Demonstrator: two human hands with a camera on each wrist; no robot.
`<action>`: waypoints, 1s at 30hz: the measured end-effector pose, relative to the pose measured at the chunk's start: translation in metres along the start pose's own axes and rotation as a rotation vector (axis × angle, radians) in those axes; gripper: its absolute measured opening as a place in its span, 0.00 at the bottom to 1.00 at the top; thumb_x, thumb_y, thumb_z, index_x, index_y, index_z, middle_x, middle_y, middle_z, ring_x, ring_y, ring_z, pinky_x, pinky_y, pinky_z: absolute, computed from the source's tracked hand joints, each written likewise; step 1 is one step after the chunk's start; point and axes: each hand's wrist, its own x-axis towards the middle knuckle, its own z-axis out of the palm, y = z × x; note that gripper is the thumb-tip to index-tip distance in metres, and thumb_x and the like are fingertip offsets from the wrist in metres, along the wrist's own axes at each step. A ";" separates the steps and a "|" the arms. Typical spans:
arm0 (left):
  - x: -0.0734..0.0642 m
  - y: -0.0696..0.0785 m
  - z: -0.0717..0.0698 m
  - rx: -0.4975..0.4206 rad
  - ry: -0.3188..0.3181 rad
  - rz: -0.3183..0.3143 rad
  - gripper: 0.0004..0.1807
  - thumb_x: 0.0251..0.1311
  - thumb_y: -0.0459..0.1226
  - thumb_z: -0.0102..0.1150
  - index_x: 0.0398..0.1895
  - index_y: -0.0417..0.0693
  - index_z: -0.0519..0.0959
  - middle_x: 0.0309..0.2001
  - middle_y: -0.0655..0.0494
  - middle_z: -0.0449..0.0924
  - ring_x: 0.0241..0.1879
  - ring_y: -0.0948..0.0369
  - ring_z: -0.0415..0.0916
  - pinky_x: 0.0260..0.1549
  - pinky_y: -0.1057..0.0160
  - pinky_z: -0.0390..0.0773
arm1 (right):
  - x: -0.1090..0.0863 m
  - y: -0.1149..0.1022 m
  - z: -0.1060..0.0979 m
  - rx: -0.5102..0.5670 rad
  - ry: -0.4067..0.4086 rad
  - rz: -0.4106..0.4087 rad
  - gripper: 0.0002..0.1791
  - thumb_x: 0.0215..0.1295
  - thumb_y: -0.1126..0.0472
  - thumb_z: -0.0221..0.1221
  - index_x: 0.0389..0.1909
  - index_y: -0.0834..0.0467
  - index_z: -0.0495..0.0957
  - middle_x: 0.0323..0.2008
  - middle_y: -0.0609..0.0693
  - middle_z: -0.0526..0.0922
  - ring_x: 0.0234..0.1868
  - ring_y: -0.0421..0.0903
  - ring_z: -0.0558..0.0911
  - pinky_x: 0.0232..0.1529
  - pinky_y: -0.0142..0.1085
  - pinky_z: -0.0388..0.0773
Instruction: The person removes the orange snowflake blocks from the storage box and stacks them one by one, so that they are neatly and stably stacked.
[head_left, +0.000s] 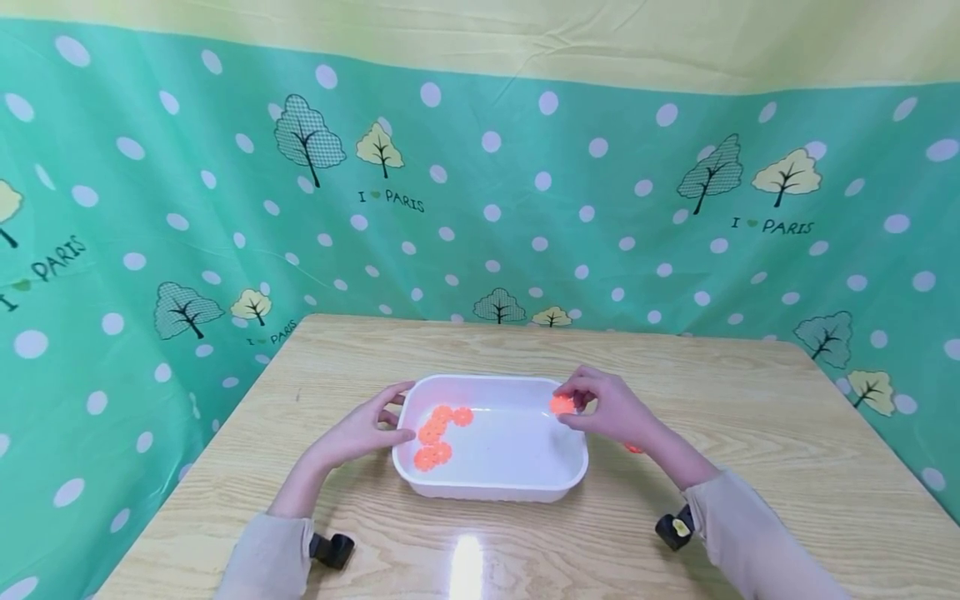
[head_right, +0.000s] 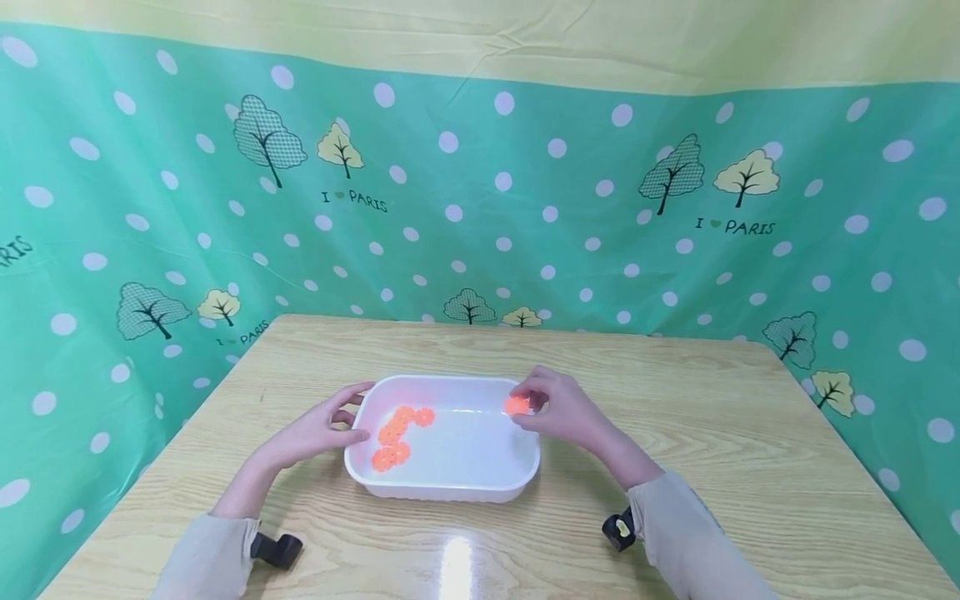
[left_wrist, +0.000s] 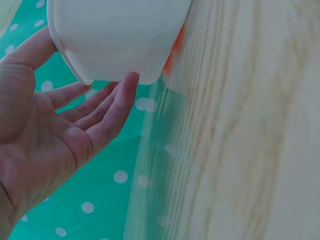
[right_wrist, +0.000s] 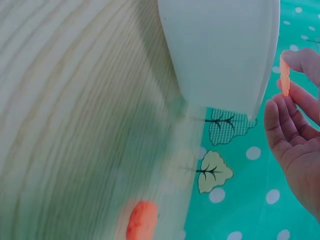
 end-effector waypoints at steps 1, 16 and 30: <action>0.000 0.000 0.000 -0.002 0.001 -0.001 0.42 0.50 0.46 0.65 0.68 0.54 0.55 0.56 0.50 0.67 0.46 0.57 0.71 0.37 0.63 0.74 | -0.001 0.001 -0.001 -0.004 0.005 0.004 0.15 0.48 0.58 0.67 0.39 0.53 0.80 0.32 0.42 0.75 0.32 0.40 0.74 0.36 0.40 0.77; 0.001 0.000 0.000 0.016 -0.006 -0.014 0.43 0.49 0.48 0.65 0.68 0.56 0.55 0.54 0.51 0.69 0.45 0.57 0.71 0.37 0.63 0.75 | -0.026 0.031 -0.015 -0.064 0.085 0.026 0.15 0.47 0.60 0.67 0.39 0.55 0.81 0.32 0.43 0.75 0.31 0.39 0.73 0.35 0.37 0.77; 0.003 -0.003 0.000 0.009 -0.008 -0.014 0.43 0.48 0.49 0.65 0.67 0.56 0.55 0.53 0.51 0.70 0.46 0.57 0.71 0.37 0.63 0.75 | -0.048 0.052 -0.024 -0.093 0.074 0.118 0.15 0.47 0.58 0.68 0.38 0.56 0.81 0.30 0.45 0.75 0.30 0.41 0.74 0.31 0.30 0.74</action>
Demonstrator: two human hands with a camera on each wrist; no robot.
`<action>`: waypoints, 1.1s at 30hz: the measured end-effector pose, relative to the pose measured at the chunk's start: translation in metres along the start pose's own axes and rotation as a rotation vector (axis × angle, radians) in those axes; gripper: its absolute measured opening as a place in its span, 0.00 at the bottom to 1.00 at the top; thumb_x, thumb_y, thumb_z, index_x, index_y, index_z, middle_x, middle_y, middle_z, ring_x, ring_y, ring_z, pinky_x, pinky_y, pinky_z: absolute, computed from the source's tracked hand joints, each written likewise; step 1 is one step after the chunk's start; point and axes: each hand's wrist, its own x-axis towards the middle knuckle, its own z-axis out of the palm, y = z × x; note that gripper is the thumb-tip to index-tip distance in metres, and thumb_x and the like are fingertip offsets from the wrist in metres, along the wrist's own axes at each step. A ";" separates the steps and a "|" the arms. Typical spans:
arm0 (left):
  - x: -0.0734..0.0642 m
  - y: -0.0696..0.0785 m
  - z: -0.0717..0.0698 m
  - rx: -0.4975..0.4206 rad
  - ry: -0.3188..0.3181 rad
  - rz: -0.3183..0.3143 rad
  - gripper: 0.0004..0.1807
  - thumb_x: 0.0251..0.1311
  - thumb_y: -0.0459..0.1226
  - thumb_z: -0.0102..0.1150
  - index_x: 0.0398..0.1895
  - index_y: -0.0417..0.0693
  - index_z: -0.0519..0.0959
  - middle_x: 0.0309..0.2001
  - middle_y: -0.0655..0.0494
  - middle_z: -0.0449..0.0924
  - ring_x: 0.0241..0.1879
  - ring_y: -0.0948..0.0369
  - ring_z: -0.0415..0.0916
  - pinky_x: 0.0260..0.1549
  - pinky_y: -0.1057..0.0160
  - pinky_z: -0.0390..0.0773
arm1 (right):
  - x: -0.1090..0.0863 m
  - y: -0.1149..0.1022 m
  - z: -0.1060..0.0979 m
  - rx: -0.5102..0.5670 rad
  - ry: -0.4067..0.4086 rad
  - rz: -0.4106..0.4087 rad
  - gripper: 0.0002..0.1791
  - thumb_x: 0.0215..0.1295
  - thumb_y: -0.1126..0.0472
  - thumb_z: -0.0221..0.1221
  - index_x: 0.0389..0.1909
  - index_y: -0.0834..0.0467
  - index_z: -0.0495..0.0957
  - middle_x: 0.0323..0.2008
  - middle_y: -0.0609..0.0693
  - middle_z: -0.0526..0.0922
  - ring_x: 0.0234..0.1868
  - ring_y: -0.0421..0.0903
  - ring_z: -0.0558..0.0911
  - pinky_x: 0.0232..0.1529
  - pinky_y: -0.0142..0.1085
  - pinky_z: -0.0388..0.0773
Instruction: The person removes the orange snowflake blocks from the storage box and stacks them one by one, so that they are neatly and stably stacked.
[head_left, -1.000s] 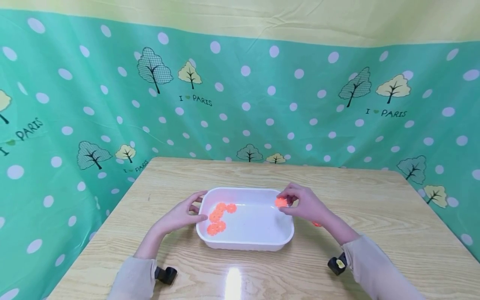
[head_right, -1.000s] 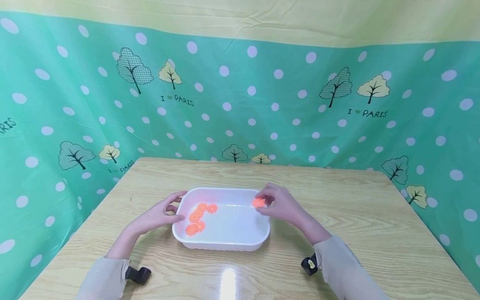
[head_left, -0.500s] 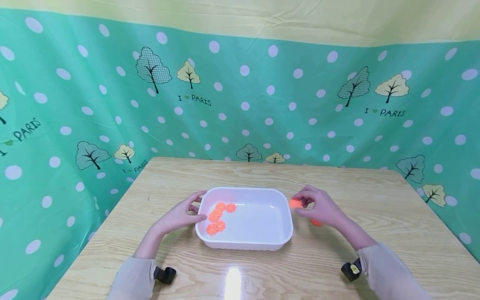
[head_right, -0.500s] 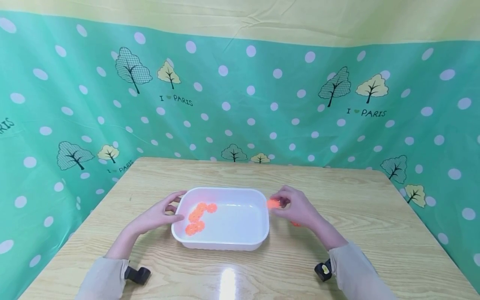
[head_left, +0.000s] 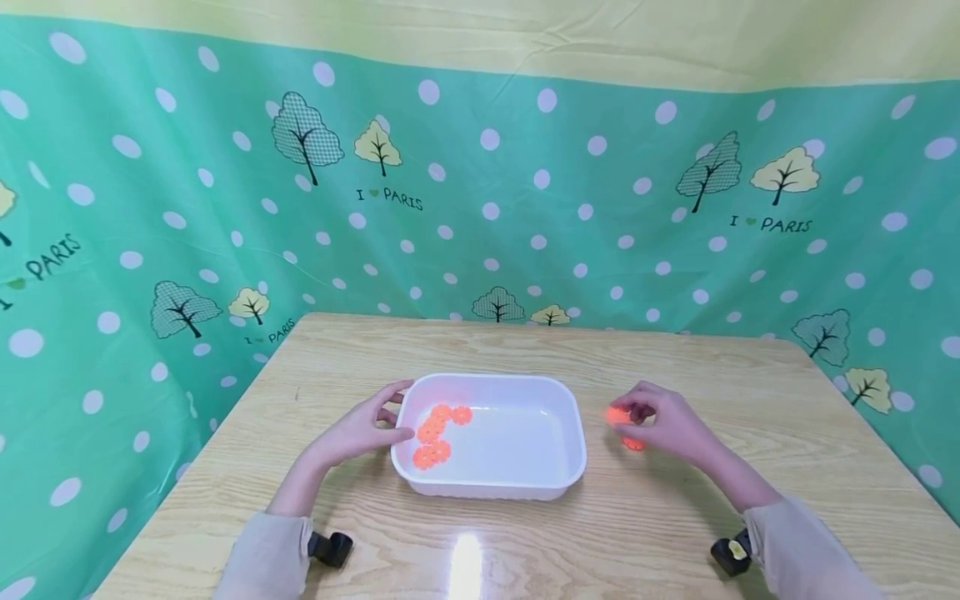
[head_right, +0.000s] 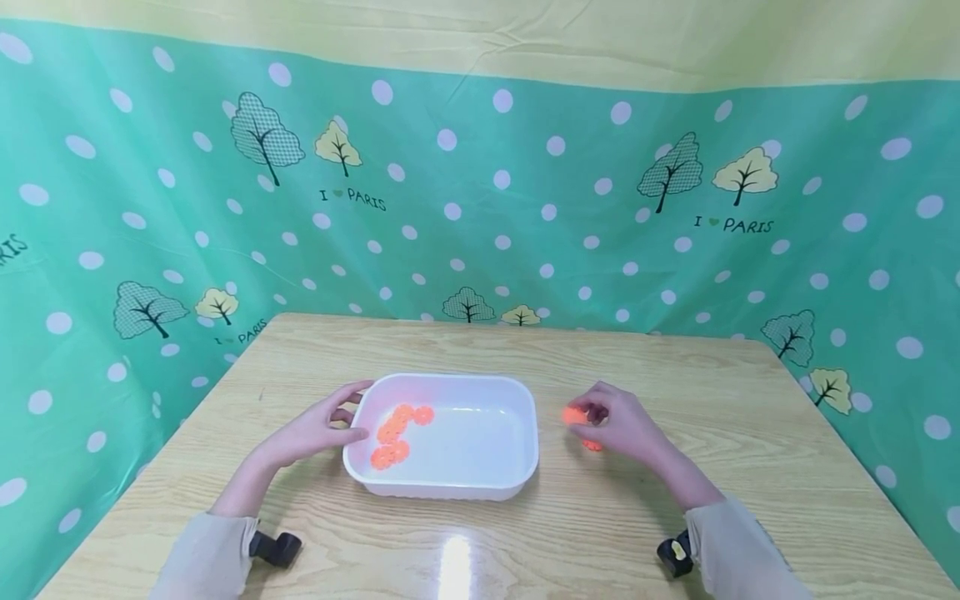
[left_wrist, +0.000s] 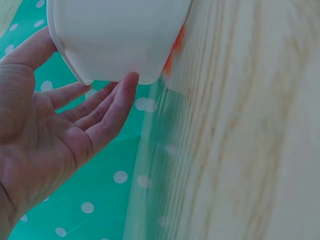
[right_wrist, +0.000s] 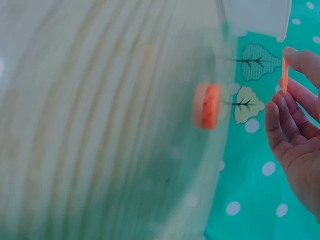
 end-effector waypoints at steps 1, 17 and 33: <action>0.000 0.000 0.000 0.000 0.000 0.004 0.43 0.49 0.48 0.65 0.67 0.56 0.55 0.53 0.51 0.70 0.45 0.57 0.71 0.37 0.63 0.75 | -0.001 0.001 0.000 -0.003 -0.005 0.009 0.16 0.47 0.58 0.68 0.39 0.56 0.81 0.30 0.45 0.75 0.30 0.41 0.73 0.30 0.29 0.74; -0.002 0.005 -0.003 -0.008 -0.002 -0.005 0.43 0.49 0.46 0.65 0.67 0.56 0.55 0.54 0.50 0.69 0.46 0.56 0.71 0.37 0.63 0.75 | -0.014 0.034 0.001 -0.057 -0.036 0.009 0.17 0.46 0.58 0.68 0.39 0.57 0.81 0.31 0.43 0.76 0.32 0.38 0.74 0.32 0.29 0.74; -0.002 0.004 -0.002 -0.008 -0.012 0.006 0.43 0.49 0.46 0.65 0.67 0.54 0.55 0.53 0.49 0.70 0.46 0.56 0.71 0.37 0.64 0.74 | -0.015 0.040 0.004 -0.090 -0.128 0.061 0.17 0.49 0.56 0.66 0.42 0.53 0.81 0.33 0.42 0.75 0.34 0.40 0.73 0.32 0.29 0.71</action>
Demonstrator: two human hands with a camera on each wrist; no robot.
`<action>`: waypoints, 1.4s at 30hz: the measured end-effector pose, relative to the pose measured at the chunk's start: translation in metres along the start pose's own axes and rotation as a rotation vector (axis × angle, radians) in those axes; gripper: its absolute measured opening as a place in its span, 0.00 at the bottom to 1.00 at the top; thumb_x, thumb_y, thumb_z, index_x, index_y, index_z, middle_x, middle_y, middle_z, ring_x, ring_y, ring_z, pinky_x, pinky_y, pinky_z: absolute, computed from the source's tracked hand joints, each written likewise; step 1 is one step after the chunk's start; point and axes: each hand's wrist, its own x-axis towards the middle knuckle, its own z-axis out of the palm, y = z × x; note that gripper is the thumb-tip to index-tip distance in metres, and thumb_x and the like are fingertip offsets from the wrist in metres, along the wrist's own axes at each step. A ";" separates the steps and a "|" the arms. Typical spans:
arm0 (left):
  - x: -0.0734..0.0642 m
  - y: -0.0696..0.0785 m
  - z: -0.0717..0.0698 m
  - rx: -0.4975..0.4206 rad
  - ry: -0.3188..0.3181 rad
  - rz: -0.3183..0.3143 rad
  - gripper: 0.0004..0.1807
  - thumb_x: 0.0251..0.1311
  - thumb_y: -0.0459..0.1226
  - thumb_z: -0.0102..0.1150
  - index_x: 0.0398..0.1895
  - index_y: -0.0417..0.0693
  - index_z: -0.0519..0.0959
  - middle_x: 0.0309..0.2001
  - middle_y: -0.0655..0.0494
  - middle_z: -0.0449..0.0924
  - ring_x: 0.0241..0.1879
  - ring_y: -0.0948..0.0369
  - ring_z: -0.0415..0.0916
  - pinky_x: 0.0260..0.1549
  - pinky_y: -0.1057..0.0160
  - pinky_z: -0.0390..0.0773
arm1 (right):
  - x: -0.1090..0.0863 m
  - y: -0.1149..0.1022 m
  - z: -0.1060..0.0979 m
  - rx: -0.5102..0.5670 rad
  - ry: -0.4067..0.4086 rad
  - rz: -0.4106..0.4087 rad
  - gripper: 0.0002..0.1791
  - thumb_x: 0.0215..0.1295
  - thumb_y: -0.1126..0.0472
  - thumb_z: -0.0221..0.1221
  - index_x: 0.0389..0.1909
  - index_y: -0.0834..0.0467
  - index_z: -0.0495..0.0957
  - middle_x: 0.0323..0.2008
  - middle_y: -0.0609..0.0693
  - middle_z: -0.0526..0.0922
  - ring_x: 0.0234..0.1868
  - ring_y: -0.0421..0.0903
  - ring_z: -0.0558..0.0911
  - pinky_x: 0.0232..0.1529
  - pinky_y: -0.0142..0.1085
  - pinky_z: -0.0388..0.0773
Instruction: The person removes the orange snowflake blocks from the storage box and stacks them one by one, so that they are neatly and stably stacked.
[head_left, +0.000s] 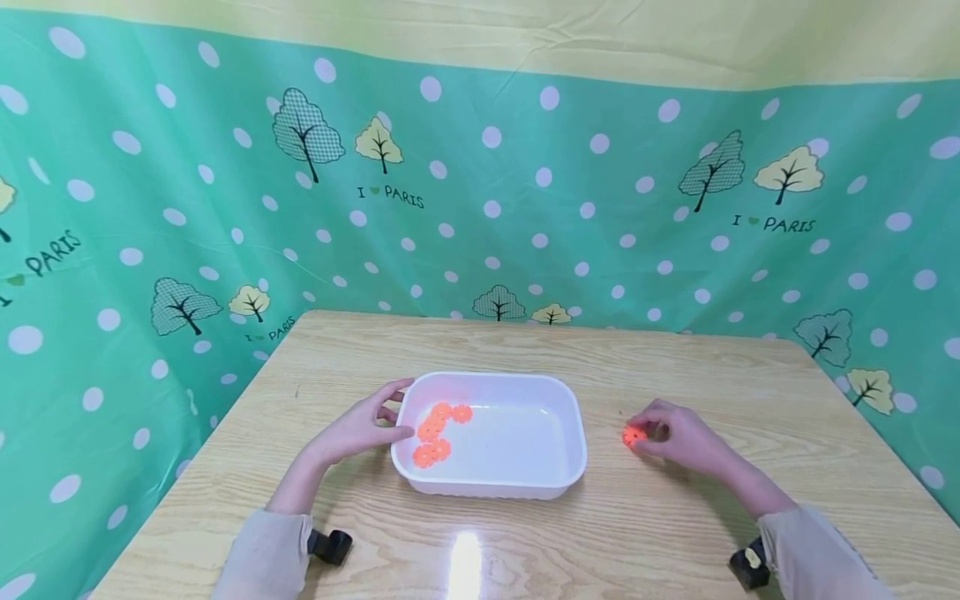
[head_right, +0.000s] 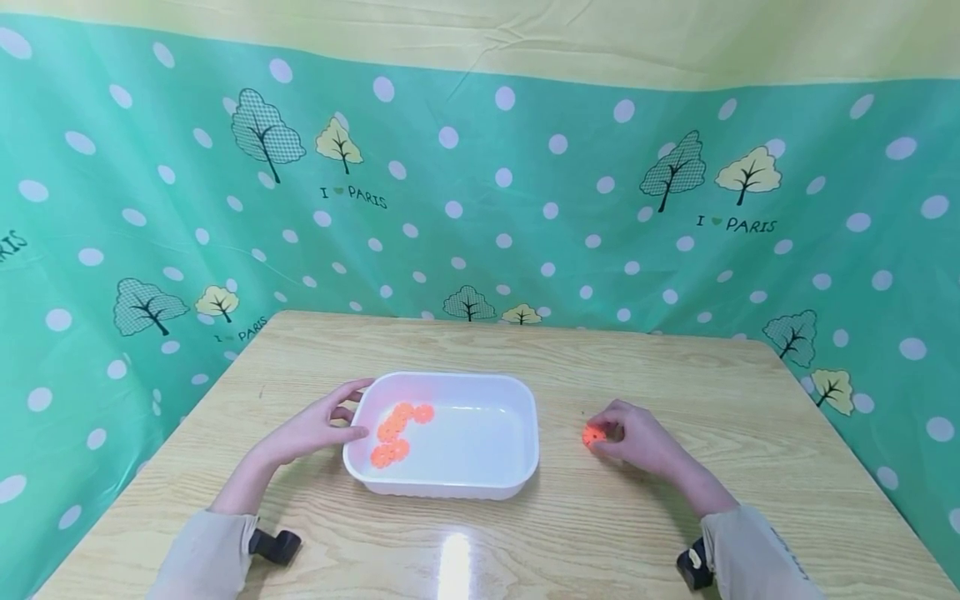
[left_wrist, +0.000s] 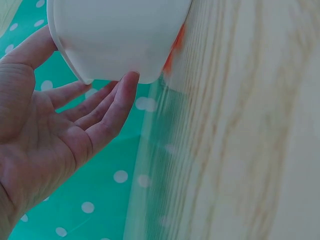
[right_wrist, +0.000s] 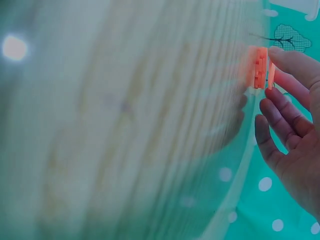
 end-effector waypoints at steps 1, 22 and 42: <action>0.000 0.000 0.000 0.003 0.000 0.001 0.43 0.49 0.46 0.65 0.68 0.54 0.55 0.54 0.49 0.70 0.46 0.56 0.71 0.38 0.64 0.74 | 0.000 0.000 0.000 0.003 -0.006 0.004 0.17 0.49 0.56 0.66 0.42 0.53 0.80 0.33 0.42 0.75 0.34 0.40 0.73 0.31 0.29 0.71; 0.002 -0.001 0.002 0.017 0.008 -0.011 0.43 0.49 0.47 0.65 0.68 0.55 0.55 0.53 0.49 0.70 0.46 0.56 0.71 0.37 0.64 0.75 | -0.001 -0.007 -0.008 0.024 0.033 -0.046 0.18 0.49 0.56 0.66 0.42 0.57 0.80 0.33 0.44 0.77 0.36 0.42 0.75 0.35 0.30 0.74; -0.001 -0.001 0.001 0.008 0.009 -0.014 0.43 0.48 0.48 0.65 0.67 0.56 0.55 0.53 0.49 0.70 0.47 0.56 0.71 0.37 0.64 0.75 | 0.040 -0.071 -0.004 0.069 0.099 -0.195 0.12 0.55 0.57 0.63 0.41 0.54 0.81 0.34 0.42 0.79 0.36 0.39 0.76 0.38 0.35 0.75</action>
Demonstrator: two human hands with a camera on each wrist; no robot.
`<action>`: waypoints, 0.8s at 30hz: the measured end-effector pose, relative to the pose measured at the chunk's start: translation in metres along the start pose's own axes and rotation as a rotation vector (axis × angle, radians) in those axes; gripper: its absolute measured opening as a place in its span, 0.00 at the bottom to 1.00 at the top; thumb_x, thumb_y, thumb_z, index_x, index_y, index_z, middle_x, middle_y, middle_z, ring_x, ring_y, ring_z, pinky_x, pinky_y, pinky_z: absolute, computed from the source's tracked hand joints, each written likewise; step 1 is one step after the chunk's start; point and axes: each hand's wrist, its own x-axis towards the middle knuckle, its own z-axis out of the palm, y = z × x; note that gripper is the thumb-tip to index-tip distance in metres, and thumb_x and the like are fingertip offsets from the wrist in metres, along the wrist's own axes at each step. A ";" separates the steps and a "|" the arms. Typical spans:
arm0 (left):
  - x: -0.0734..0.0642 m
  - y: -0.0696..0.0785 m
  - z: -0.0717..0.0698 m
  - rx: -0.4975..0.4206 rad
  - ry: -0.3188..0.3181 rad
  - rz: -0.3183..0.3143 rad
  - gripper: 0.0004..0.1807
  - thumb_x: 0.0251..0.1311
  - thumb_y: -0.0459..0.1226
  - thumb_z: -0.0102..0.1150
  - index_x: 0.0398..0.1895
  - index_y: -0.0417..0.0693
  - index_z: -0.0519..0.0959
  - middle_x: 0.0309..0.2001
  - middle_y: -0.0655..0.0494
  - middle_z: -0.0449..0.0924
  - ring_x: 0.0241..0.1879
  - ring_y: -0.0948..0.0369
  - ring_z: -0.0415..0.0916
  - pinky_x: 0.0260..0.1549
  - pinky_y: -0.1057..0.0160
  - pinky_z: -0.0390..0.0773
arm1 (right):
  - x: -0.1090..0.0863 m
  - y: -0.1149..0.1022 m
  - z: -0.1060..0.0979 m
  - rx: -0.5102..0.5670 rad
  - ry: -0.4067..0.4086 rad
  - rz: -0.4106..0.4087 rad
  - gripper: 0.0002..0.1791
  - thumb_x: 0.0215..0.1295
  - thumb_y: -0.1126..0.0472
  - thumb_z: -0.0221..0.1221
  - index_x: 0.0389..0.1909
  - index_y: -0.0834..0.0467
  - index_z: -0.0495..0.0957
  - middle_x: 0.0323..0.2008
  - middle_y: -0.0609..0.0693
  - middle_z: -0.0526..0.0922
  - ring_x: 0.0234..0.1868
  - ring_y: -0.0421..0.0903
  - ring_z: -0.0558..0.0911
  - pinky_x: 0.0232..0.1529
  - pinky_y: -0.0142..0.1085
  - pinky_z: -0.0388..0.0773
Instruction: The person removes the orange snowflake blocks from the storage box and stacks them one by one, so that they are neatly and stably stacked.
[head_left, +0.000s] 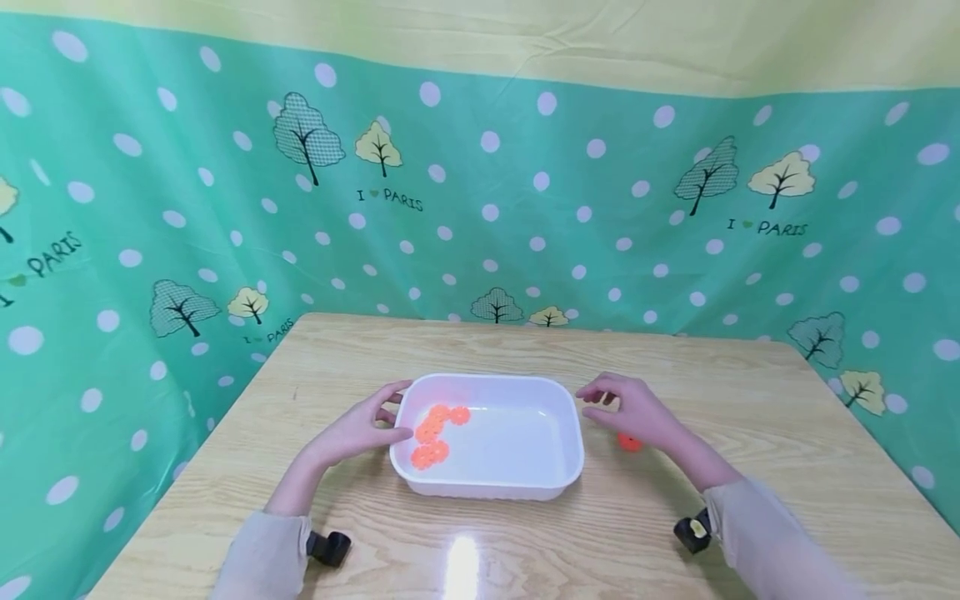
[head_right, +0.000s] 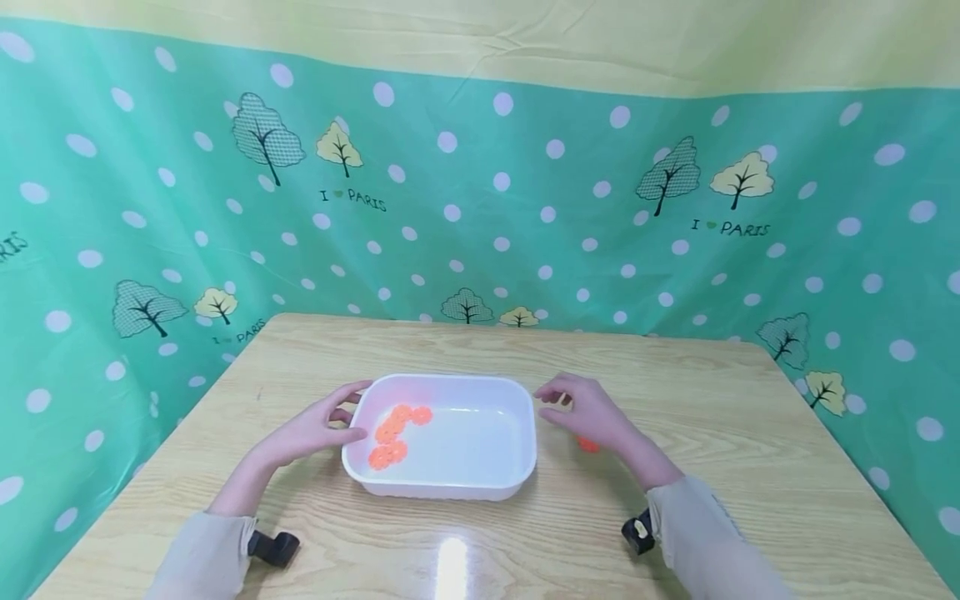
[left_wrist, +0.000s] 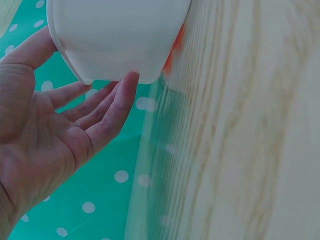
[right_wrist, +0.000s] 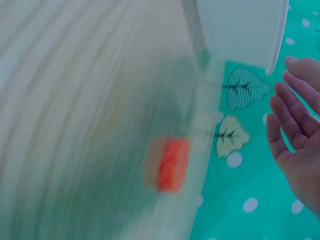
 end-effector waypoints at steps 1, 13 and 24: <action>0.000 0.000 0.000 -0.002 -0.001 0.002 0.43 0.48 0.48 0.65 0.67 0.56 0.55 0.53 0.48 0.70 0.47 0.56 0.71 0.37 0.64 0.75 | 0.003 -0.003 0.001 0.004 0.000 -0.001 0.12 0.55 0.57 0.63 0.40 0.53 0.81 0.34 0.41 0.79 0.36 0.38 0.76 0.38 0.34 0.75; 0.000 0.002 0.000 -0.001 0.002 0.026 0.43 0.51 0.45 0.64 0.68 0.52 0.54 0.54 0.47 0.70 0.46 0.55 0.72 0.36 0.63 0.75 | 0.032 -0.038 0.023 0.074 -0.041 -0.154 0.13 0.54 0.56 0.63 0.41 0.54 0.80 0.35 0.42 0.80 0.37 0.39 0.77 0.40 0.36 0.75; 0.003 -0.004 0.001 -0.018 -0.003 0.027 0.42 0.50 0.45 0.65 0.68 0.55 0.55 0.55 0.48 0.69 0.47 0.55 0.72 0.37 0.62 0.75 | 0.050 -0.069 0.057 0.111 -0.146 -0.189 0.16 0.54 0.54 0.63 0.43 0.55 0.79 0.38 0.45 0.81 0.40 0.41 0.78 0.43 0.36 0.75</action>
